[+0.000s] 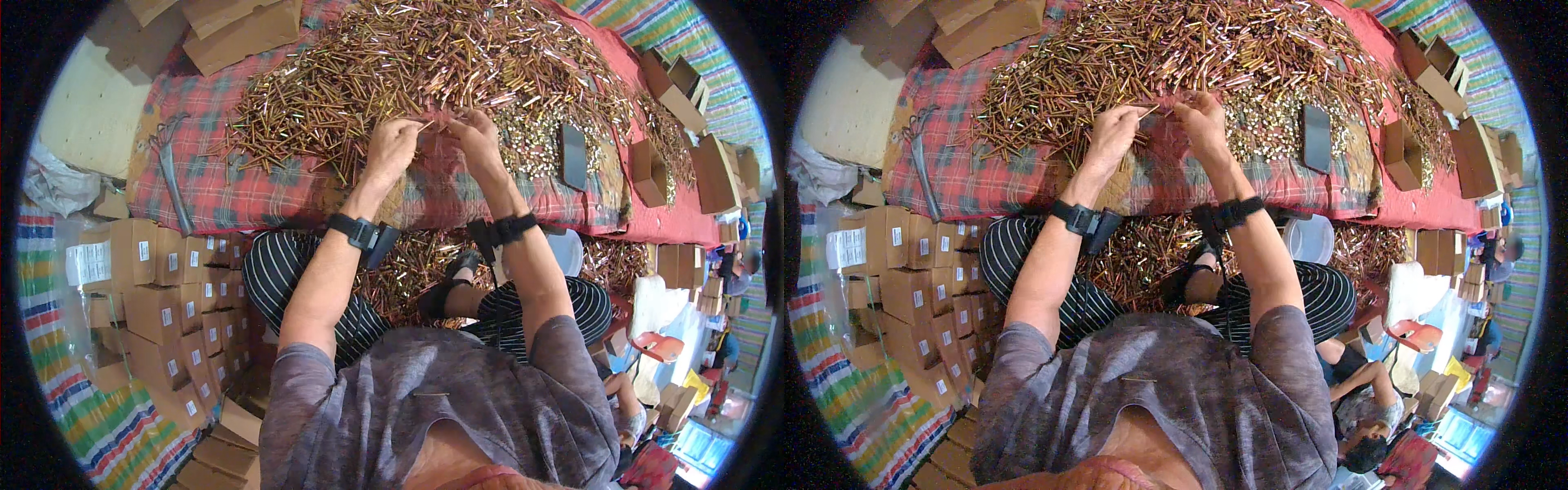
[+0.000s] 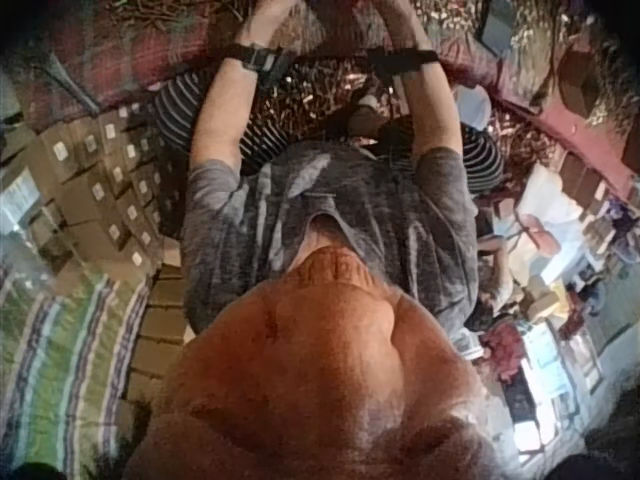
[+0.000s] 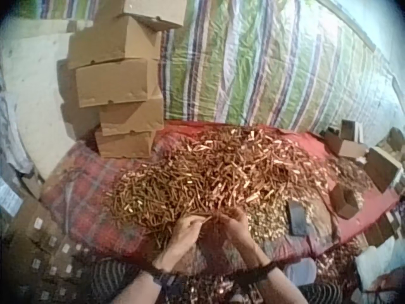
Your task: Assembling small metal fastener components by hand and placing them into a container.
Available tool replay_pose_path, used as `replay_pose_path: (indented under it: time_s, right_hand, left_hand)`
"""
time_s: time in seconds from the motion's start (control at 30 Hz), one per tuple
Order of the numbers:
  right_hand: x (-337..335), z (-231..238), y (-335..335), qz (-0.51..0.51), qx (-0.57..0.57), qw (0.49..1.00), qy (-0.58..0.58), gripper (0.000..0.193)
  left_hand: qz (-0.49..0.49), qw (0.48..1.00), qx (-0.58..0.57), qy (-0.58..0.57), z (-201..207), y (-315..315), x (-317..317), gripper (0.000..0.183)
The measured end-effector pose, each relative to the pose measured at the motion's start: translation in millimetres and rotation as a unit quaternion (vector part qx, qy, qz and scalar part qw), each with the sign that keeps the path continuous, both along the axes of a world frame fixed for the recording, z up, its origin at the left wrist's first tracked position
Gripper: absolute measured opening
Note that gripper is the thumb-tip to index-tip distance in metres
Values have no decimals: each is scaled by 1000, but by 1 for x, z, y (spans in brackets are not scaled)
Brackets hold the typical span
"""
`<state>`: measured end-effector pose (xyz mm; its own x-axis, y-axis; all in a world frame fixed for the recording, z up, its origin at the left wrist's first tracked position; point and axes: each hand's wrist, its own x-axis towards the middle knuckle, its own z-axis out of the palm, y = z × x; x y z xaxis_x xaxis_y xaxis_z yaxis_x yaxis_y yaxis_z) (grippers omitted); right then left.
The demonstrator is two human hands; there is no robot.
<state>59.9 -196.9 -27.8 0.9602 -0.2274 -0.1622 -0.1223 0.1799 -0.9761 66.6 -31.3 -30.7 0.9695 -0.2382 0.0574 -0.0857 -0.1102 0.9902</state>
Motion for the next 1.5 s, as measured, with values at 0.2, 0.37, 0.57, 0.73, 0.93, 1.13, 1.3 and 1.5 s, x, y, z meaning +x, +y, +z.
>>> replay_pose_path:
  time_s: [0.2, 0.37, 0.57, 0.73, 0.93, 1.13, 1.3, 1.5]
  right_hand:
    - [-55, 27, 0, -20, 157, 987, -2, 26]
    - [-76, 37, 12, -72, 201, 976, -48, 22]
    - [-85, 37, 18, -67, 198, 974, -85, 23]
    - [-91, 38, 25, -55, 219, 971, -74, 21]
    - [-101, 24, 44, -15, -85, 993, -77, 16]
    - [-71, 1, -9, -98, -472, 870, -99, 16]
    - [-27, -11, -33, -102, -632, 766, -51, 11]
    - [0, -26, -40, -51, -757, 643, -101, 17]
  left_hand:
    - [-80, 942, -224, 238, 26, 2, -42, 16]
    - [-98, 951, -213, 200, 29, 6, -57, 11]
    - [-112, 977, -129, 125, 38, 8, -62, 14]
    - [-108, 989, -95, 42, 33, 9, -64, 15]
    - [-112, 948, -222, 200, 28, 7, -69, 18]
    - [-100, 917, -277, 271, 18, 13, -63, 16]
    - [-71, 881, -340, 321, 24, 9, -63, 14]
    - [-76, 894, -317, 307, 27, 13, -60, 20]
